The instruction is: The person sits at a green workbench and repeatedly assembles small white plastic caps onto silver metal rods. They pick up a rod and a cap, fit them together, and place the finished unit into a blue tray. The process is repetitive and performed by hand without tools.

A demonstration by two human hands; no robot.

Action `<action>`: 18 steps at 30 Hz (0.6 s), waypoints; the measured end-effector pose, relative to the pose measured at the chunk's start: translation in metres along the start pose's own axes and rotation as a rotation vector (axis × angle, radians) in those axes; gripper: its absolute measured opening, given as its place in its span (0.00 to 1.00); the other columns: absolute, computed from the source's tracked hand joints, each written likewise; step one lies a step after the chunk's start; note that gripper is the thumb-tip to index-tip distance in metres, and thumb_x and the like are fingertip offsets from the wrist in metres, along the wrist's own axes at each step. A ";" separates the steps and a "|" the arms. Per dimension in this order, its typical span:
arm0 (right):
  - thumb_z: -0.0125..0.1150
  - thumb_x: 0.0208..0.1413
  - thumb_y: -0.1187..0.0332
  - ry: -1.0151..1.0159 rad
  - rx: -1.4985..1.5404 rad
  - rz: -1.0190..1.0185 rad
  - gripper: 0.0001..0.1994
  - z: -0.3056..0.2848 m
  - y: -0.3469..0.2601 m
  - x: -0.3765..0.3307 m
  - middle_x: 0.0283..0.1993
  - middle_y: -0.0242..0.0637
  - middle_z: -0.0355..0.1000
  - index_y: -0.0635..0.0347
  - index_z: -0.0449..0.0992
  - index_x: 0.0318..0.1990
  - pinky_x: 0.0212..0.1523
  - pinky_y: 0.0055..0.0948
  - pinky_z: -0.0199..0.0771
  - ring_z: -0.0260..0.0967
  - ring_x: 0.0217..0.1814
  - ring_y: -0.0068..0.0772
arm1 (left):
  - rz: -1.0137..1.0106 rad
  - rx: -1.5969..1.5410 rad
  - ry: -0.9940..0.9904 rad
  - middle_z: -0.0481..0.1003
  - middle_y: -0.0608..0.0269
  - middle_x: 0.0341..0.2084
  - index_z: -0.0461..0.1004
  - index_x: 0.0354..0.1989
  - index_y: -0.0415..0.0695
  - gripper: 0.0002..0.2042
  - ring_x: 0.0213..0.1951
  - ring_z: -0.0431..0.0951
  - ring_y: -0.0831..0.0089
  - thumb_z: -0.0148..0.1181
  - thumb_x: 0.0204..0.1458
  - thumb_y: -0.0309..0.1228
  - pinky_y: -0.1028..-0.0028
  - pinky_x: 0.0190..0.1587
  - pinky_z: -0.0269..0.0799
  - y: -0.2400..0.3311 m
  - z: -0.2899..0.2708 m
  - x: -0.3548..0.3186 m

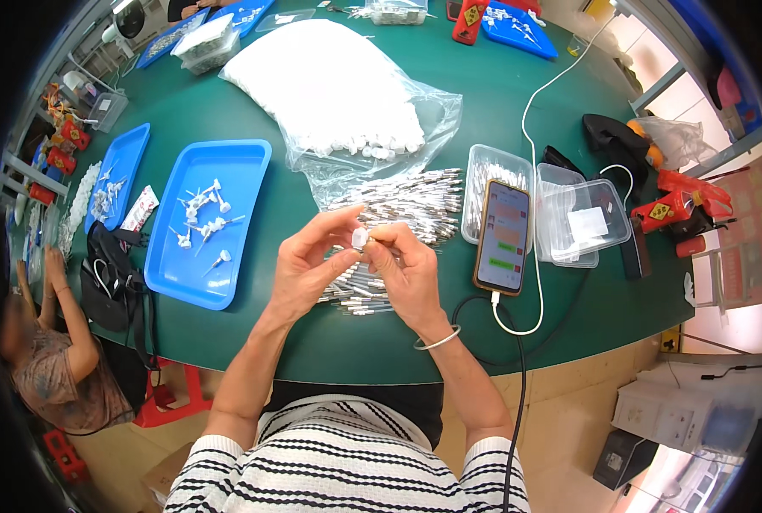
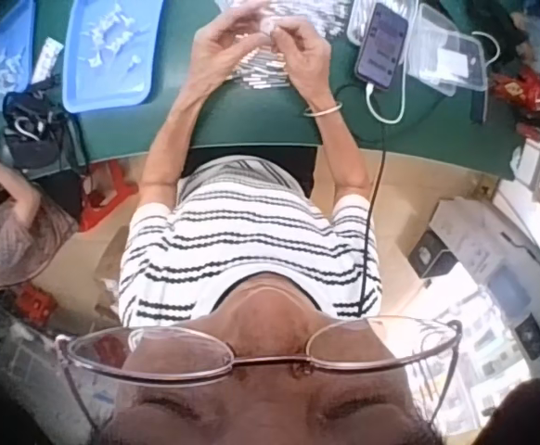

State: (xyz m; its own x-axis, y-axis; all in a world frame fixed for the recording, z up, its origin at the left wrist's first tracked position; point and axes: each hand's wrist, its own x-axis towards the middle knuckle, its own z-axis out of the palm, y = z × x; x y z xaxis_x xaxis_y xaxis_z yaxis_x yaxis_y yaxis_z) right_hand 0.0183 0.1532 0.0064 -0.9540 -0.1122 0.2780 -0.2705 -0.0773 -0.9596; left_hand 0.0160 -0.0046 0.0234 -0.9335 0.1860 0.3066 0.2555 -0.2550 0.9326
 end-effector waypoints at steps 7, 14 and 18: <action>0.61 0.55 0.72 0.055 -0.198 -0.090 0.06 -0.002 0.003 0.001 0.33 0.34 0.74 0.64 0.73 0.37 0.36 0.22 0.72 0.72 0.33 0.23 | 0.158 0.347 0.226 0.74 0.63 0.31 0.74 0.34 0.36 0.06 0.34 0.72 0.78 0.62 0.48 0.19 0.79 0.39 0.68 -0.001 -0.001 -0.007; 0.63 0.53 0.74 0.051 -0.219 -0.103 0.07 -0.001 0.005 -0.002 0.33 0.35 0.74 0.65 0.74 0.37 0.37 0.22 0.72 0.72 0.34 0.23 | 0.117 0.314 0.261 0.76 0.62 0.29 0.74 0.32 0.37 0.05 0.31 0.75 0.77 0.64 0.47 0.20 0.79 0.36 0.70 -0.006 0.000 -0.007; 0.63 0.53 0.74 0.062 -0.169 -0.089 0.07 0.000 0.010 -0.002 0.33 0.35 0.74 0.65 0.73 0.37 0.37 0.22 0.73 0.73 0.34 0.24 | 0.073 0.191 0.306 0.76 0.61 0.28 0.75 0.32 0.37 0.05 0.30 0.76 0.76 0.64 0.47 0.21 0.78 0.34 0.71 -0.001 0.006 -0.005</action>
State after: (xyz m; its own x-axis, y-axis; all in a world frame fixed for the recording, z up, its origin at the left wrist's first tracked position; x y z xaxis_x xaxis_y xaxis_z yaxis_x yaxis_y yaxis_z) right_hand 0.0171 0.1524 -0.0035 -0.9301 -0.0504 0.3639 -0.3670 0.0841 -0.9264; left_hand 0.0222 0.0002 0.0223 -0.9356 -0.1262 0.3296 0.3398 -0.0698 0.9379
